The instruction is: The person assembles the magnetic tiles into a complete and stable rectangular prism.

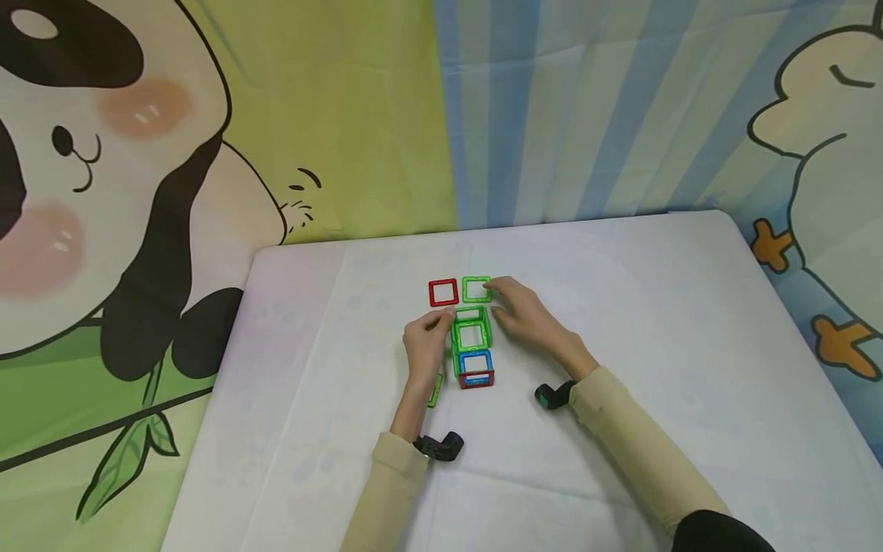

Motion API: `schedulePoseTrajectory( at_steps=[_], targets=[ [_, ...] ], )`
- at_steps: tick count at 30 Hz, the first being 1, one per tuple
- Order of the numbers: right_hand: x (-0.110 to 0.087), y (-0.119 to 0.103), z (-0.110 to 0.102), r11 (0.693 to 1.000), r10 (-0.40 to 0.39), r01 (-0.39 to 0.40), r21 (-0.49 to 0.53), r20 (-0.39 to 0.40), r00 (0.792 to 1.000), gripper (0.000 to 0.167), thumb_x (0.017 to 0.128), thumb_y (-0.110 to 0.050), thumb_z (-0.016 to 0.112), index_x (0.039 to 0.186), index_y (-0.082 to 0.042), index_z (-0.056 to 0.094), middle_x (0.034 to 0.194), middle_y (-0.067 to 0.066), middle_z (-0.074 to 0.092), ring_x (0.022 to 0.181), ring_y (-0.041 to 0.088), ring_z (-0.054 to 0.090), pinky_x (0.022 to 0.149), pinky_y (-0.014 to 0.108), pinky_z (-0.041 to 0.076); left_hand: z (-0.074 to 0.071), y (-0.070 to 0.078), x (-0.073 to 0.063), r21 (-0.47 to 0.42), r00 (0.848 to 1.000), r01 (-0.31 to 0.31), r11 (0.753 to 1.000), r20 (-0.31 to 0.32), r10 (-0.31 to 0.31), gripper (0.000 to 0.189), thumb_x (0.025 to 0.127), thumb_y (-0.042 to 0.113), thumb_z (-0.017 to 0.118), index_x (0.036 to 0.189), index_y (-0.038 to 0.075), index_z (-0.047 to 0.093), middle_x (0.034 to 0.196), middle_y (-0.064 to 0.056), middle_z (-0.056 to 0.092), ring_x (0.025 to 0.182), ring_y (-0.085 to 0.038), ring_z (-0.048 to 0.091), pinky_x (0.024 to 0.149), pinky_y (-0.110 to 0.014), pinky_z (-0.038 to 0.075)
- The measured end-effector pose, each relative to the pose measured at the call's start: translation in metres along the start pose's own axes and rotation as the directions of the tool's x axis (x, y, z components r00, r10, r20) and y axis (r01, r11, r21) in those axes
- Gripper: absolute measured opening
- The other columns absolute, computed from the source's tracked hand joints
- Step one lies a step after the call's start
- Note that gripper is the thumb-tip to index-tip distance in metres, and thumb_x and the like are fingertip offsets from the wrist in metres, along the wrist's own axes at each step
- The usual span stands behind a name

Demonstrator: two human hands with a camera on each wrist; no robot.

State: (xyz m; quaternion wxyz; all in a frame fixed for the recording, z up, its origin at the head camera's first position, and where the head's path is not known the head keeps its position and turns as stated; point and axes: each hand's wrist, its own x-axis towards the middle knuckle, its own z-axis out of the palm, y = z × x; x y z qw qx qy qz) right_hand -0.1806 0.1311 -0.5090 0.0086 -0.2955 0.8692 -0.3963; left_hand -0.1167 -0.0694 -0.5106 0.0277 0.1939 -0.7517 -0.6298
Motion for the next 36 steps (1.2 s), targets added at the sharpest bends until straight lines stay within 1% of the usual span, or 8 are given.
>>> schedulePoseTrajectory(
  at_steps=[2, 5, 9, 11, 15, 19, 28, 36],
  targets=[
    [0.005, 0.002, 0.002, 1.0, -0.005, 0.005, -0.005, -0.013, 1.0, 0.039, 0.095, 0.004, 0.064, 0.134, 0.008, 0.057, 0.136, 0.024, 0.06, 0.131, 0.037, 0.056, 0.113, 0.05, 0.044, 0.0, 0.0, 0.0, 0.003, 1.0, 0.001, 1.0, -0.001, -0.001, 0.028, 0.097, 0.036, 0.072, 0.109, 0.012, 0.082, 0.11, -0.002, 0.077, 0.11, -0.02, 0.065, 0.101, -0.042, 0.053],
    [0.012, 0.005, 0.004, 1.0, 0.008, -0.008, -0.014, -0.008, 1.0, 0.04, 0.096, 0.003, 0.066, 0.135, 0.008, 0.057, 0.138, 0.023, 0.06, 0.134, 0.037, 0.055, 0.115, 0.049, 0.042, -0.001, 0.0, 0.001, 0.007, 1.0, 0.003, 1.0, -0.004, -0.003, 0.029, 0.096, 0.037, 0.073, 0.108, 0.013, 0.082, 0.109, -0.002, 0.077, 0.109, -0.02, 0.065, 0.101, -0.042, 0.053],
    [0.021, 0.006, 0.005, 0.998, 0.049, -0.048, -0.028, 0.03, 0.998, 0.043, 0.097, -0.002, 0.067, 0.138, 0.005, 0.057, 0.146, 0.021, 0.056, 0.14, 0.036, 0.05, 0.119, 0.049, 0.039, -0.001, 0.0, 0.002, 0.0, 1.0, 0.006, 1.0, 0.0, -0.006, 0.028, 0.096, 0.037, 0.073, 0.108, 0.013, 0.082, 0.109, -0.002, 0.077, 0.109, -0.02, 0.064, 0.101, -0.042, 0.052],
    [0.025, 0.005, 0.006, 0.998, 0.054, -0.053, -0.028, 0.045, 0.997, 0.044, 0.097, -0.002, 0.068, 0.139, 0.005, 0.057, 0.148, 0.022, 0.054, 0.142, 0.037, 0.049, 0.119, 0.05, 0.038, 0.0, 0.0, 0.001, -0.007, 1.0, 0.01, 1.0, 0.003, -0.01, 0.028, 0.096, 0.036, 0.073, 0.107, 0.012, 0.082, 0.109, -0.002, 0.077, 0.109, -0.02, 0.064, 0.101, -0.042, 0.052],
    [0.032, 0.008, 0.009, 0.999, 0.038, -0.036, -0.024, 0.074, 0.997, 0.044, 0.097, -0.004, 0.068, 0.139, 0.005, 0.057, 0.15, 0.024, 0.052, 0.143, 0.039, 0.047, 0.119, 0.051, 0.037, 0.001, 0.001, 0.0, -0.011, 1.0, 0.012, 1.0, 0.005, -0.012, 0.027, 0.096, 0.036, 0.073, 0.107, 0.013, 0.082, 0.11, -0.002, 0.077, 0.109, -0.02, 0.064, 0.102, -0.042, 0.052],
    [0.035, 0.011, 0.011, 0.999, 0.035, -0.032, -0.035, 0.096, 0.995, 0.045, 0.096, -0.003, 0.069, 0.139, 0.005, 0.058, 0.15, 0.024, 0.052, 0.143, 0.04, 0.047, 0.12, 0.051, 0.036, 0.003, 0.001, -0.001, -0.012, 1.0, 0.007, 1.0, 0.007, -0.007, 0.028, 0.096, 0.036, 0.073, 0.108, 0.012, 0.082, 0.11, -0.002, 0.077, 0.109, -0.02, 0.064, 0.101, -0.042, 0.052],
    [0.035, 0.007, 0.01, 0.988, 0.039, -0.018, -0.153, 0.139, 0.99, 0.042, 0.098, -0.002, 0.065, 0.139, 0.006, 0.057, 0.144, 0.025, 0.057, 0.138, 0.04, 0.05, 0.118, 0.051, 0.038, 0.002, 0.001, -0.002, -0.013, 1.0, 0.005, 1.0, -0.001, -0.005, 0.027, 0.096, 0.035, 0.072, 0.107, 0.013, 0.082, 0.109, -0.001, 0.077, 0.109, -0.02, 0.064, 0.1, -0.042, 0.052],
    [0.031, -0.001, 0.006, 0.965, 0.048, -0.012, -0.264, 0.132, 0.99, 0.043, 0.098, -0.005, 0.066, 0.14, 0.001, 0.058, 0.141, 0.022, 0.061, 0.133, 0.038, 0.055, 0.113, 0.052, 0.044, 0.0, 0.0, 0.0, -0.005, 1.0, 0.003, 1.0, -0.002, -0.003, 0.026, 0.096, 0.036, 0.073, 0.106, 0.014, 0.082, 0.109, 0.0, 0.077, 0.107, -0.02, 0.063, 0.097, -0.04, 0.053]
  ],
)
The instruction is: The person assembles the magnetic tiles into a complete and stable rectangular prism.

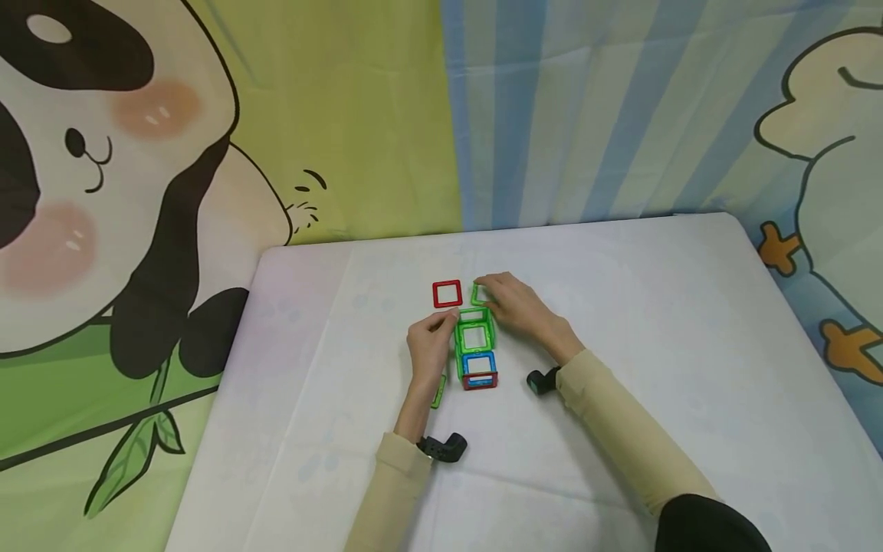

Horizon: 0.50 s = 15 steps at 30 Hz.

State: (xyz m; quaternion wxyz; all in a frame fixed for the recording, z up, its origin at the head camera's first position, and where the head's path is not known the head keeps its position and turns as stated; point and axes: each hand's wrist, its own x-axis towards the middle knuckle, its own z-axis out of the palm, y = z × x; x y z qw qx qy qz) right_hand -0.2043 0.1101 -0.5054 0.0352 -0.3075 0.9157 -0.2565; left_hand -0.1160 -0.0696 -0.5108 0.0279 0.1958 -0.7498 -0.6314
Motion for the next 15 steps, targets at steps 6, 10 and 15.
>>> schedulePoseTrajectory(
  at_steps=[6, 10, 15],
  targets=[
    [-0.011, -0.001, -0.007, 0.999, 0.037, -0.037, -0.009, -0.005, 0.999, 0.056, 0.093, -0.012, 0.074, 0.144, -0.001, 0.054, 0.14, 0.022, 0.061, 0.13, 0.039, 0.057, 0.106, 0.054, 0.05, -0.002, -0.002, 0.001, -0.007, 1.0, -0.006, 1.0, -0.002, 0.006, 0.025, 0.096, 0.035, 0.073, 0.105, 0.014, 0.083, 0.108, -0.001, 0.077, 0.106, -0.019, 0.064, 0.097, -0.04, 0.053],
    [-0.018, 0.002, -0.011, 0.998, 0.063, -0.063, 0.0, -0.021, 0.998, 0.064, 0.088, -0.017, 0.079, 0.144, 0.001, 0.053, 0.136, 0.023, 0.061, 0.124, 0.037, 0.059, 0.102, 0.052, 0.052, -0.003, -0.002, 0.001, -0.013, 1.0, -0.007, 1.0, 0.004, 0.007, 0.026, 0.096, 0.035, 0.073, 0.104, 0.013, 0.083, 0.107, -0.002, 0.077, 0.106, -0.019, 0.065, 0.096, -0.04, 0.053],
    [-0.025, 0.004, -0.015, 0.998, 0.064, -0.062, 0.03, -0.056, 0.996, 0.063, 0.083, -0.013, 0.08, 0.138, 0.006, 0.056, 0.132, 0.023, 0.057, 0.115, 0.034, 0.057, 0.1, 0.049, 0.052, -0.002, -0.002, 0.001, -0.015, 1.0, -0.013, 1.0, 0.009, 0.013, 0.026, 0.096, 0.035, 0.073, 0.105, 0.012, 0.082, 0.107, -0.003, 0.077, 0.107, -0.02, 0.065, 0.098, -0.041, 0.052]
  ],
)
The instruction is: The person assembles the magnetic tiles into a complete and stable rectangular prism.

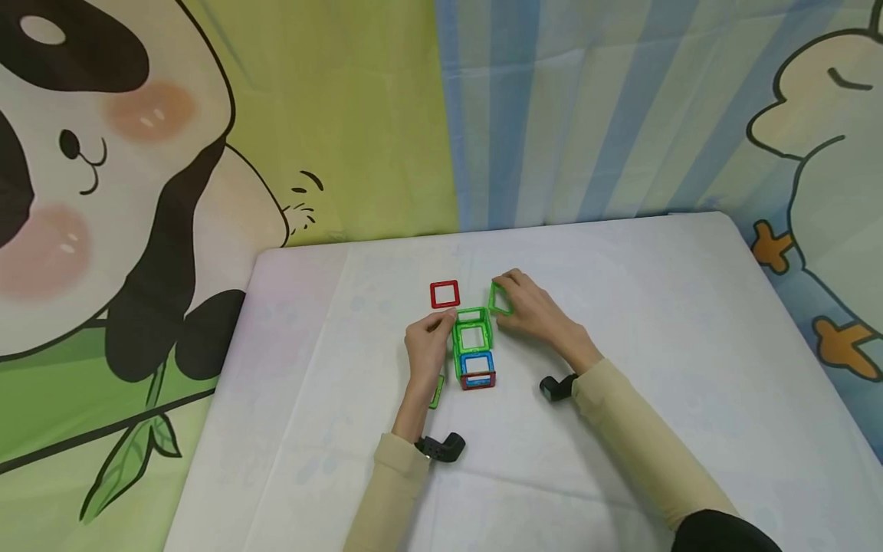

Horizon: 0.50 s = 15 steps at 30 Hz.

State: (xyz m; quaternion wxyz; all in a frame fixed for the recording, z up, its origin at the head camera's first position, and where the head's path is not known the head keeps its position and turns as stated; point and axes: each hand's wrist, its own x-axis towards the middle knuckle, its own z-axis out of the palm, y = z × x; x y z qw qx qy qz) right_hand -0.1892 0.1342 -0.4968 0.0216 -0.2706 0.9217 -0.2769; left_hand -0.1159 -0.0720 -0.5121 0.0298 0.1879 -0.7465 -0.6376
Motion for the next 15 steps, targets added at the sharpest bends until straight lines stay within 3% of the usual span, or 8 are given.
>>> schedulePoseTrajectory(
  at_steps=[8, 15],
  targets=[
    [-0.013, 0.004, -0.003, 0.987, -0.009, 0.013, 0.162, -0.029, 1.0, 0.061, 0.079, -0.006, 0.08, 0.131, 0.007, 0.052, 0.128, 0.023, 0.054, 0.116, 0.037, 0.058, 0.102, 0.05, 0.05, 0.0, 0.0, 0.0, 0.002, 1.0, 0.0, 1.0, -0.002, 0.0, 0.026, 0.096, 0.034, 0.073, 0.105, 0.012, 0.082, 0.107, -0.003, 0.077, 0.106, -0.02, 0.064, 0.097, -0.041, 0.052],
    [-0.03, 0.002, -0.008, 0.951, 0.054, -0.047, 0.305, -0.013, 0.998, 0.063, 0.077, -0.004, 0.082, 0.131, 0.005, 0.051, 0.129, 0.022, 0.057, 0.122, 0.038, 0.058, 0.105, 0.052, 0.05, -0.001, 0.001, 0.0, -0.009, 1.0, -0.013, 1.0, 0.003, 0.013, 0.025, 0.096, 0.032, 0.073, 0.104, 0.011, 0.082, 0.106, -0.004, 0.077, 0.105, -0.021, 0.064, 0.096, -0.041, 0.052]
  ],
)
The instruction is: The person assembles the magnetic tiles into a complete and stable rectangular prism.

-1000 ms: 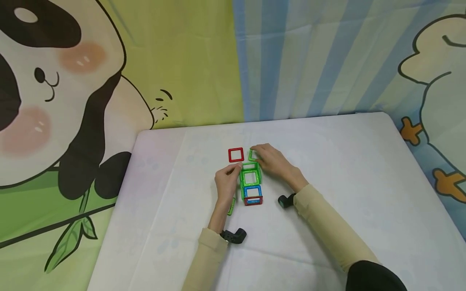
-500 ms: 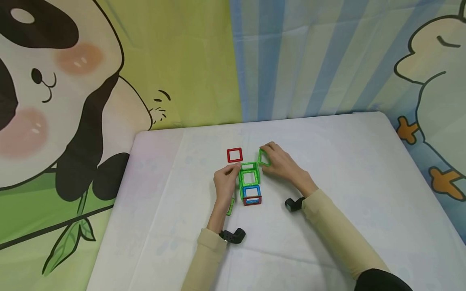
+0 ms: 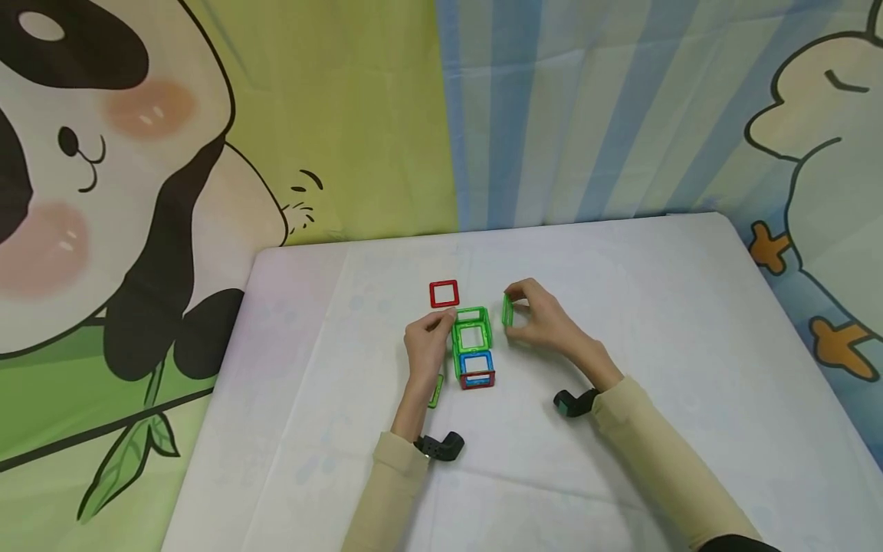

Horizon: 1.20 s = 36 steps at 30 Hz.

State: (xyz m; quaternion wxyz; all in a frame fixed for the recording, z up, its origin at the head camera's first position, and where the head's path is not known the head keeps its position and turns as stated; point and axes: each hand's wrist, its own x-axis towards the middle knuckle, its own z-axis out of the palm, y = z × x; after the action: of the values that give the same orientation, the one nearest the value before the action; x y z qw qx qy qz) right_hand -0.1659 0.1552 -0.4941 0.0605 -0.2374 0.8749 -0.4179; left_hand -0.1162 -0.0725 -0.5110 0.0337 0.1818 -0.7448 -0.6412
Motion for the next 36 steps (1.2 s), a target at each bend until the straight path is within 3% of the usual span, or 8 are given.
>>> schedulePoseTrajectory(
  at_steps=[6, 16, 21, 28, 36],
  targets=[
    [-0.016, 0.001, -0.001, 0.977, 0.059, -0.068, 0.201, 0.05, 0.997, 0.061, 0.078, 0.001, 0.081, 0.13, 0.002, 0.049, 0.133, 0.021, 0.056, 0.128, 0.039, 0.058, 0.106, 0.048, 0.051, 0.001, 0.0, 0.0, -0.006, 1.0, 0.007, 1.0, 0.009, -0.007, 0.026, 0.096, 0.034, 0.073, 0.105, 0.011, 0.082, 0.106, -0.003, 0.077, 0.105, -0.02, 0.063, 0.096, -0.04, 0.05],
    [-0.034, 0.005, 0.006, 0.959, 0.013, -0.037, 0.28, 0.086, 0.996, 0.061, 0.078, 0.003, 0.083, 0.127, 0.002, 0.048, 0.134, 0.022, 0.056, 0.131, 0.042, 0.056, 0.108, 0.047, 0.049, 0.0, 0.002, 0.001, 0.014, 0.999, 0.032, 0.999, 0.001, -0.032, 0.025, 0.096, 0.034, 0.073, 0.105, 0.012, 0.082, 0.108, -0.003, 0.076, 0.105, -0.02, 0.062, 0.095, -0.038, 0.051],
    [-0.046, 0.004, 0.013, 0.934, -0.007, -0.025, 0.355, 0.087, 0.996, 0.063, 0.075, 0.009, 0.083, 0.126, 0.005, 0.047, 0.132, 0.024, 0.055, 0.129, 0.043, 0.057, 0.106, 0.043, 0.051, 0.0, 0.003, 0.001, 0.017, 0.999, 0.046, 0.999, 0.004, -0.046, 0.025, 0.097, 0.033, 0.073, 0.106, 0.012, 0.082, 0.109, -0.003, 0.076, 0.106, -0.02, 0.061, 0.095, -0.038, 0.051],
    [-0.055, -0.003, 0.023, 0.876, -0.028, -0.02, 0.482, 0.092, 0.995, 0.06, 0.078, 0.014, 0.077, 0.128, 0.008, 0.045, 0.133, 0.027, 0.049, 0.134, 0.047, 0.052, 0.105, 0.037, 0.051, 0.0, 0.003, 0.001, 0.029, 0.999, 0.037, 0.999, 0.0, -0.037, 0.024, 0.097, 0.032, 0.072, 0.105, 0.012, 0.082, 0.108, -0.003, 0.076, 0.105, -0.02, 0.061, 0.095, -0.038, 0.05],
    [-0.059, -0.003, 0.035, 0.868, -0.063, 0.024, 0.496, 0.062, 0.996, 0.06, 0.077, 0.016, 0.077, 0.128, 0.009, 0.046, 0.133, 0.028, 0.049, 0.132, 0.047, 0.053, 0.105, 0.035, 0.051, 0.0, 0.002, 0.0, 0.015, 0.999, 0.036, 0.999, 0.009, -0.037, 0.024, 0.097, 0.034, 0.072, 0.104, 0.013, 0.082, 0.108, -0.003, 0.075, 0.105, -0.02, 0.06, 0.094, -0.037, 0.049]
  ],
)
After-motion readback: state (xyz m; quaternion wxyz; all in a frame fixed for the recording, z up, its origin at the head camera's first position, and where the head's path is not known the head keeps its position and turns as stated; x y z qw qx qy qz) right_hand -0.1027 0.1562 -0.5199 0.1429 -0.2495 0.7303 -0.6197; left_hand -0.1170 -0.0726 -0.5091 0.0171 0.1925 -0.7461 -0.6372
